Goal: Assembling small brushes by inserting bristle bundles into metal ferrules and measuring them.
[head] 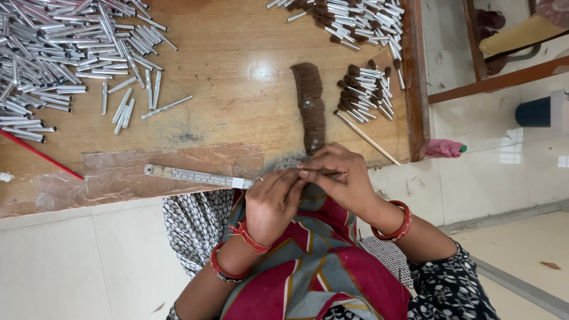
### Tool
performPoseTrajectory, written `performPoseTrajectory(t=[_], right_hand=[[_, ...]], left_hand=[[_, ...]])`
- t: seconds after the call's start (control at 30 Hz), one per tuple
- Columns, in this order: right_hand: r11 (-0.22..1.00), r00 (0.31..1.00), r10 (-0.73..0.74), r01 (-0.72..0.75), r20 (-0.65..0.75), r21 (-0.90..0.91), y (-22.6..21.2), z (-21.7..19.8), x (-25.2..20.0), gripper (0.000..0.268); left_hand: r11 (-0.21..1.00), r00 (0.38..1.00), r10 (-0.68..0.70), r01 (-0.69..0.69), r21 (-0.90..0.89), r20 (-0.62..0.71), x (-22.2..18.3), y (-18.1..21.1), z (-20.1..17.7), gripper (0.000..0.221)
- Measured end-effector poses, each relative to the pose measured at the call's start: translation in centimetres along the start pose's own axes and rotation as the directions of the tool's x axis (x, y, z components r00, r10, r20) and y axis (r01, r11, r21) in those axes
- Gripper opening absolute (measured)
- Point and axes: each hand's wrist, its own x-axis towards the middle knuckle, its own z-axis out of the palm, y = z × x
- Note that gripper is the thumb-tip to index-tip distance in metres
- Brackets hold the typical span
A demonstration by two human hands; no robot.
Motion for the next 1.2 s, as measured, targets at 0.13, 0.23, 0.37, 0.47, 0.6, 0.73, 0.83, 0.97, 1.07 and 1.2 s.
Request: performPoseTrajectory(t=[0.13, 0.23, 0.37, 0.47, 0.6, 0.73, 0.83, 0.97, 1.07, 1.2], right_hand=[[0.986, 0.996, 0.063, -0.053, -0.057, 0.159, 0.9, 0.2, -1.3, 0.013], [0.950, 0.990, 0.098, -0.062, -0.103, 0.306, 0.6, 0.0, -2.9, 0.011], [0.899, 0.992, 0.039, 0.019, -0.122, 0.438, -0.1, 0.6, -4.9, 0.009], [0.876, 0.992, 0.010, 0.052, -0.125, 0.479, -0.1, 1.5, -5.9, 0.011], [0.858, 0.990, -0.051, 0.109, -0.129, 0.501, 0.1, 1.9, -6.5, 0.013], [0.862, 0.991, -0.069, 0.119, -0.118, 0.492, 0.2, 1.9, -6.7, 0.013], [0.876, 0.989, -0.085, 0.131, -0.119, 0.464, 0.0, 1.8, -6.7, 0.013], [0.884, 0.992, -0.075, 0.113, -0.101, 0.453, -0.3, 1.3, -6.4, 0.014], [0.894, 0.992, -0.045, 0.094, -0.121, 0.439, -0.4, 0.3, -6.4, 0.013], [0.981, 1.000, 0.030, -0.029, -0.003, 0.190, -1.1, -1.7, -5.3, 0.014]], left_hand=[[1.000, 1.000, 0.014, -0.014, -0.007, -0.001, 0.8, 1.4, -1.3, 0.023], [0.976, 0.984, -0.162, 0.172, -0.135, 0.078, 0.3, 1.6, -1.8, 0.031], [0.593, 0.843, -0.337, 0.536, -0.601, 0.419, -2.6, -0.9, -0.5, 0.022], [0.164, 0.695, -0.266, 0.715, -0.680, 0.668, -2.8, -1.6, -0.5, 0.021], [-0.040, 0.607, -0.221, 0.777, -0.629, 0.763, -2.4, -1.6, -1.0, 0.017], [-0.077, 0.611, -0.193, 0.771, -0.632, 0.768, -2.8, -1.8, -0.8, 0.015], [-0.072, 0.603, -0.215, 0.775, -0.628, 0.768, -3.2, -1.8, -0.5, 0.013], [-0.006, 0.649, -0.245, 0.742, -0.671, 0.720, -3.1, -1.5, -0.6, 0.010], [0.086, 0.652, -0.281, 0.748, -0.658, 0.704, -2.7, -1.2, -0.9, 0.009], [0.298, 0.650, -0.374, 0.760, -0.578, 0.662, -1.9, -1.4, -2.1, 0.009]])
